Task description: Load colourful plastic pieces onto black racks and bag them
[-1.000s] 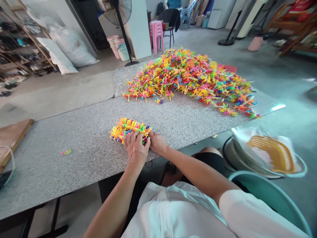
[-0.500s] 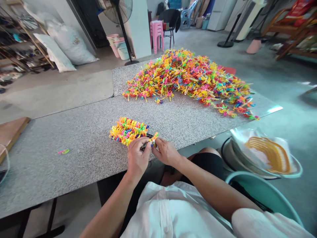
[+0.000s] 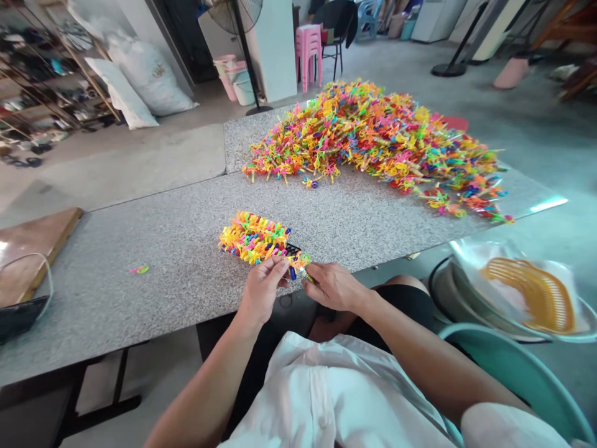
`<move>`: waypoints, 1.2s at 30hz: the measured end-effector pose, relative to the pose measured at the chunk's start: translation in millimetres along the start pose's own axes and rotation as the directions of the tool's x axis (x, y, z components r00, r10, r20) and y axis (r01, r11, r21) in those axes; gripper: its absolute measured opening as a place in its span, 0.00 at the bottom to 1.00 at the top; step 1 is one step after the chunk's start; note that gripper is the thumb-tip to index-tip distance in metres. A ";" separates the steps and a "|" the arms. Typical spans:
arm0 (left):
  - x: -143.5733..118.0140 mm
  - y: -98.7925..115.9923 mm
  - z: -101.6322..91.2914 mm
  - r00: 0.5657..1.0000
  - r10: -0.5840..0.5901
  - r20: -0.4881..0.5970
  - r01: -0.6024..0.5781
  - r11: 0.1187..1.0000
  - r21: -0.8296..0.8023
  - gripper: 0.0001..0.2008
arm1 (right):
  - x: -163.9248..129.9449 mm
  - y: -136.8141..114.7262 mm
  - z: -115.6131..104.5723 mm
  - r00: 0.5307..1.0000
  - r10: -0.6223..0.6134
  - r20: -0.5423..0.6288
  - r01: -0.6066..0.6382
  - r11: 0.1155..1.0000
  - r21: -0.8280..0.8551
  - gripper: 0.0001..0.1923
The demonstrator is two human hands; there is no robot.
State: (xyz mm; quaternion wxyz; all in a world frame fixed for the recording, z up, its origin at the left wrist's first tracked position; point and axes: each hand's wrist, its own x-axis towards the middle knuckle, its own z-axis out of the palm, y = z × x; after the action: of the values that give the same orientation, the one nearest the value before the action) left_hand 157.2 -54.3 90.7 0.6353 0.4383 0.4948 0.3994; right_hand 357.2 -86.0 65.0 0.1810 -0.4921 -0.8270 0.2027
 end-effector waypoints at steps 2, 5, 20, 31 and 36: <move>0.5 -1.9 -0.8 1.000 0.010 -0.003 -0.010 0.999 0.035 0.26 | 0.1 -3.2 -2.0 1.000 0.023 0.014 -0.022 0.998 -0.066 0.09; 1.3 -5.1 -1.7 0.999 0.051 -0.014 -0.049 0.992 0.114 0.26 | 0.6 -7.2 -4.2 0.998 0.058 0.023 -0.054 0.989 -0.136 0.10; -11.1 -8.0 7.3 0.930 0.368 -0.015 -0.341 0.874 0.347 0.11 | -2.2 -1.4 14.1 0.981 0.090 -0.170 -0.117 0.980 -0.158 0.12; -15.2 -6.3 14.9 0.845 0.535 0.010 -0.476 0.744 0.468 0.04 | -5.2 -2.2 17.6 0.974 0.062 -0.216 -0.100 0.981 -0.166 0.13; -13.6 -7.6 20.0 0.843 0.534 -0.062 -0.455 0.771 0.446 0.05 | -3.8 -5.1 16.1 0.975 0.088 -0.203 -0.121 0.981 -0.154 0.13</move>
State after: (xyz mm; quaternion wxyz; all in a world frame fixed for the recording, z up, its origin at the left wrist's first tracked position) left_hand 174.8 -72.6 89.8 0.3505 0.6384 0.4913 0.4777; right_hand 347.2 -94.2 53.5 0.2088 -0.5658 -0.7922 0.0934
